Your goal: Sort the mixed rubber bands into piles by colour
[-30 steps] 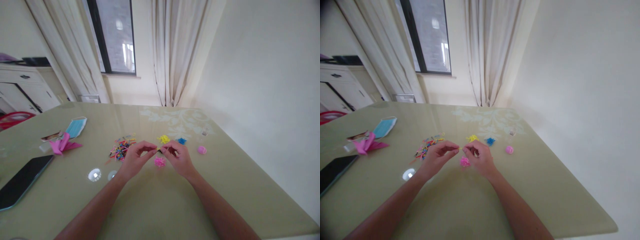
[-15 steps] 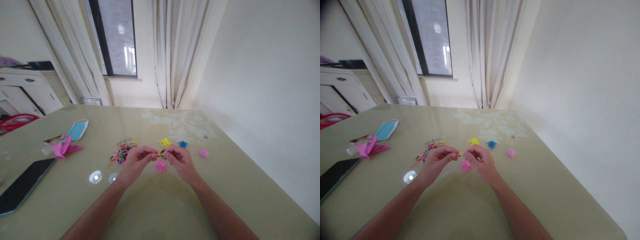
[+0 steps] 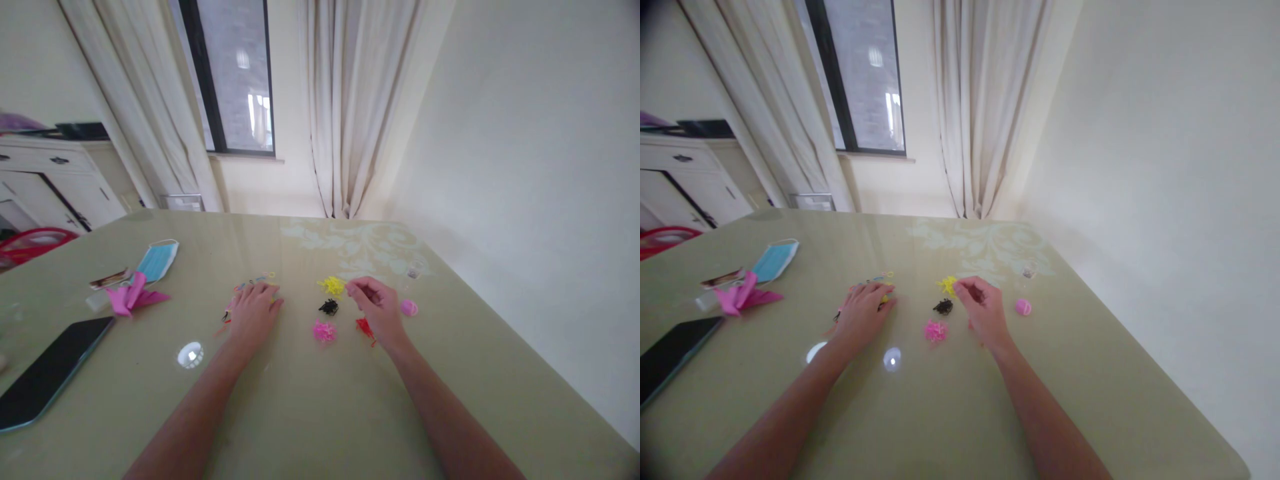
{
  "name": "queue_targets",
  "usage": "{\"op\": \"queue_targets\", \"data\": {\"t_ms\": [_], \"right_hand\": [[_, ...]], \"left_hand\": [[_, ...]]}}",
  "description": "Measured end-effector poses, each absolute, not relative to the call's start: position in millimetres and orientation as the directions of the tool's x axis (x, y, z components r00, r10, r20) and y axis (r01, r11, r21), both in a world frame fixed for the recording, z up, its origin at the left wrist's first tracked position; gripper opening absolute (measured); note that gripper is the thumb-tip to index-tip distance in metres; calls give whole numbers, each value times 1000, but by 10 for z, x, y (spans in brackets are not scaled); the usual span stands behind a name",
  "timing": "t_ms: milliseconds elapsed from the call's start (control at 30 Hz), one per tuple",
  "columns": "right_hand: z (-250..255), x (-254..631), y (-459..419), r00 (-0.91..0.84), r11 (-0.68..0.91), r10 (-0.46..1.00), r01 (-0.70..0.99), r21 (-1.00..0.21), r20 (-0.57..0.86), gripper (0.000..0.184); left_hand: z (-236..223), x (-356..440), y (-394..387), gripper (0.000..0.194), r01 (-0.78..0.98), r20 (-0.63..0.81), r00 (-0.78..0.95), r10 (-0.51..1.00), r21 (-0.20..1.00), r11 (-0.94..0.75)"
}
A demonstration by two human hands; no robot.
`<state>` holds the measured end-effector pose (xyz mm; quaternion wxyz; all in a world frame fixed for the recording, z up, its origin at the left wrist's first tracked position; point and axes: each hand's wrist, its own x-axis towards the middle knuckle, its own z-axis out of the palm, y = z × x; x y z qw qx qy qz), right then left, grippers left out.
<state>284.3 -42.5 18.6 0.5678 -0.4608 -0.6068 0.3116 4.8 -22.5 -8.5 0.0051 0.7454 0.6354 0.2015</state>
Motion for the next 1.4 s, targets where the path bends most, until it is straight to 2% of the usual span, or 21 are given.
{"op": "queue_targets", "data": {"t_ms": [100, 200, 300, 567, 700, 800, 967, 1133, 1267, 1400], "right_hand": [[95, 2954, -296, 117, 362, 879, 465, -808, 462, 28], [54, 2954, -138, 24, 282, 897, 737, -614, 441, 22], [49, 2846, 62, -54, 235, 933, 841, -488, 357, 17], [43, 2756, 100, -91, 254, 933, 851, -459, 348, 22], [-10, 2875, -181, -88, 324, 902, 786, -527, 423, 24], [-59, 2898, -287, -87, 396, 866, 719, -571, 492, 24], [-79, 2817, -342, -144, 465, 836, 698, -544, 529, 23], [-51, 2721, -441, -180, 518, 806, 676, -524, 564, 23], [-48, 2653, -490, -190, 565, 784, 614, -551, 591, 20], [-45, 2599, -519, -227, 590, 788, 543, -598, 572, 18]], "left_hand": [[-114, 21, -192, 27, 974, 218, 118, 969, 166, -156], [-112, 33, -155, 27, 975, 192, 134, 972, 152, -164], [-107, 51, -125, 28, 976, 181, 124, 976, 153, -153], [-118, 18, -112, 27, 962, 169, 140, 976, 212, -175], [-101, 12, -108, 25, 959, 157, 156, 975, 212, -187], [-94, 26, -107, 26, 958, 202, 149, 968, 212, -192], [-87, -1, -101, 25, 902, 321, 73, 944, 382, -199], [-50, -35, -100, 26, 741, 291, -25, 956, 648, -177], [-32, 59, -152, 26, 509, 322, 58, 945, 805, -306], [-2, 234, -289, 22, 367, 371, 189, 909, 832, -416]]}}
